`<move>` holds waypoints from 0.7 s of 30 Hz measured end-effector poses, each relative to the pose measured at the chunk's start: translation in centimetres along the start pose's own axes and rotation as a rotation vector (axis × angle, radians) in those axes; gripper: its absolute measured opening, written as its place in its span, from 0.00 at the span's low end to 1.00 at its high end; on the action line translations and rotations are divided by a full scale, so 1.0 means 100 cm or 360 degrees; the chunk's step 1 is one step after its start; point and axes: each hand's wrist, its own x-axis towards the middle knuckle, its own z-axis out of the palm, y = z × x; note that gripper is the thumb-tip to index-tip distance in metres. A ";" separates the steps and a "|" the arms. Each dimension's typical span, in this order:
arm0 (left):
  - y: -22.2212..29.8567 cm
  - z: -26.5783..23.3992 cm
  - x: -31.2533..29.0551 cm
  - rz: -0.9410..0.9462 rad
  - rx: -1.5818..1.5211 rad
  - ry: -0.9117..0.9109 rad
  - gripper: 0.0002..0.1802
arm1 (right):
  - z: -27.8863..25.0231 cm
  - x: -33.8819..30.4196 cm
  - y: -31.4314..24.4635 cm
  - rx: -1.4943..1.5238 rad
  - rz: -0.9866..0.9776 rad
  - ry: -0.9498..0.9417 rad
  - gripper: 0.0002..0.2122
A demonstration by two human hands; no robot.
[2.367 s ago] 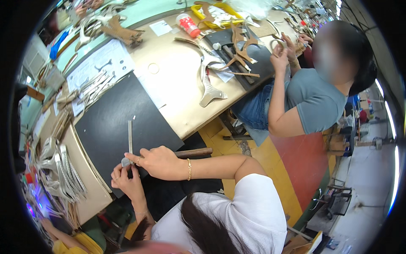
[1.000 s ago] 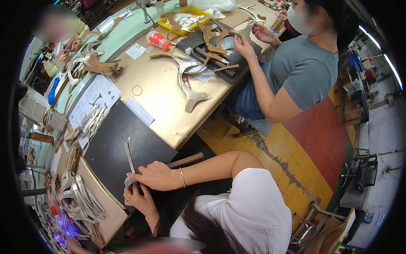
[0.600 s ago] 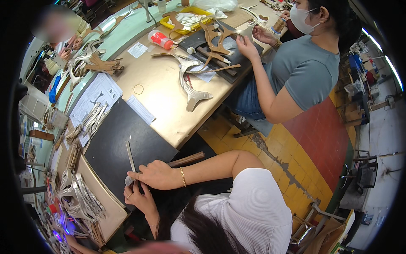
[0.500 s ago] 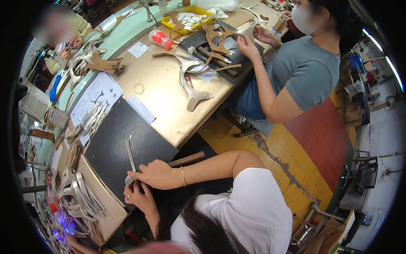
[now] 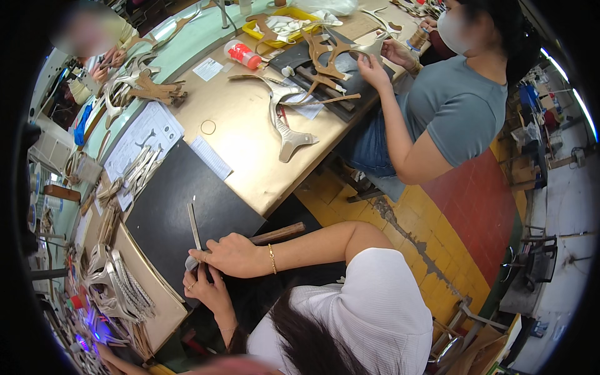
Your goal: The person repeatedly inserts thin beige strips into a small white plastic fixture, then removes them and repeats the insertion. They occasionally gather and bundle the strips with a rubber band and place them on the table. The workspace contains many similar fixtures and strips.
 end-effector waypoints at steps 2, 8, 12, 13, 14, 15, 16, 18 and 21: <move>0.000 0.000 0.000 0.0002 0.0016 -0.0020 0.18 | -0.001 0.000 0.000 0.0013 0.0001 -0.0002 0.24; 0.001 0.000 0.000 0.0011 0.0005 0.0004 0.18 | 0.002 0.000 0.001 0.0022 0.0007 -0.0004 0.24; 0.000 0.000 0.000 -0.0007 -0.0019 -0.0007 0.18 | 0.006 -0.001 0.002 -0.0026 -0.0009 0.0054 0.27; 0.000 0.000 0.000 0.0002 -0.0003 -0.0012 0.18 | 0.007 -0.001 0.002 -0.0023 -0.0023 0.0104 0.27; 0.000 0.000 0.000 0.0004 0.0004 -0.0011 0.18 | 0.008 -0.001 0.002 -0.0020 -0.0024 0.0106 0.27; 0.000 0.000 0.000 -0.0001 0.0006 -0.0009 0.18 | 0.008 -0.001 0.002 -0.0015 -0.0021 0.0101 0.27; 0.000 0.000 0.000 0.0003 0.0007 -0.0012 0.18 | 0.009 -0.001 0.003 -0.0014 -0.0025 0.0107 0.27; 0.000 0.000 0.000 -0.0009 -0.0004 -0.0014 0.18 | 0.009 -0.002 0.003 -0.0002 -0.0025 0.0115 0.27; 0.001 -0.001 0.000 -0.0018 -0.0011 -0.0031 0.18 | 0.009 -0.001 0.004 -0.0005 -0.0037 0.0108 0.27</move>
